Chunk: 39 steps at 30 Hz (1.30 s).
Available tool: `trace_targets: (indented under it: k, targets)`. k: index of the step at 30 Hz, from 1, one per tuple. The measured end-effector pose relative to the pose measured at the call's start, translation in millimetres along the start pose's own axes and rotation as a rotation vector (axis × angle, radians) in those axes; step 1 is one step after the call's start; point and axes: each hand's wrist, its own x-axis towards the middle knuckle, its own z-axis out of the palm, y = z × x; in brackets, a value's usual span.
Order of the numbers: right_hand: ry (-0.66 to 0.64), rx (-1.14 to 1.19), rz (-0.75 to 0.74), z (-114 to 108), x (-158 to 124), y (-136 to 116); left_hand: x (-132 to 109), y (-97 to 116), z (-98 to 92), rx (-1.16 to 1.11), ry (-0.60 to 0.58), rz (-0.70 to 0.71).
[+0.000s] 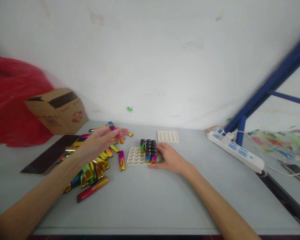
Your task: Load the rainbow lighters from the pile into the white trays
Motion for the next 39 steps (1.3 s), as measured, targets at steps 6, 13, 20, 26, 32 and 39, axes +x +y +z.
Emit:
trace_targets:
  k: [6, 13, 20, 26, 32, 39]
  targets:
    - [0.002, -0.006, 0.011, -1, 1, -2, -6, -11, 7.6, -0.086, -0.190, -0.162]
    - [0.004, -0.010, 0.007, -2, 1, -4, -11, -9, 16.2, -0.243, -0.225, -0.188]
    - [0.009, -0.008, -0.006, 0, 1, -1, -14, -2, 23.2, -0.295, -0.199, -0.237]
    - [0.008, -0.005, -0.007, -1, 0, -2, -10, -8, 24.9, -0.302, -0.162, -0.270]
    - [-0.002, 0.001, 0.012, -3, 0, -4, -12, -11, 25.6, -0.255, -0.187, -0.258]
    - [0.000, 0.000, 0.006, -2, 0, -4, -14, -7, 28.6, -0.259, -0.187, -0.266]
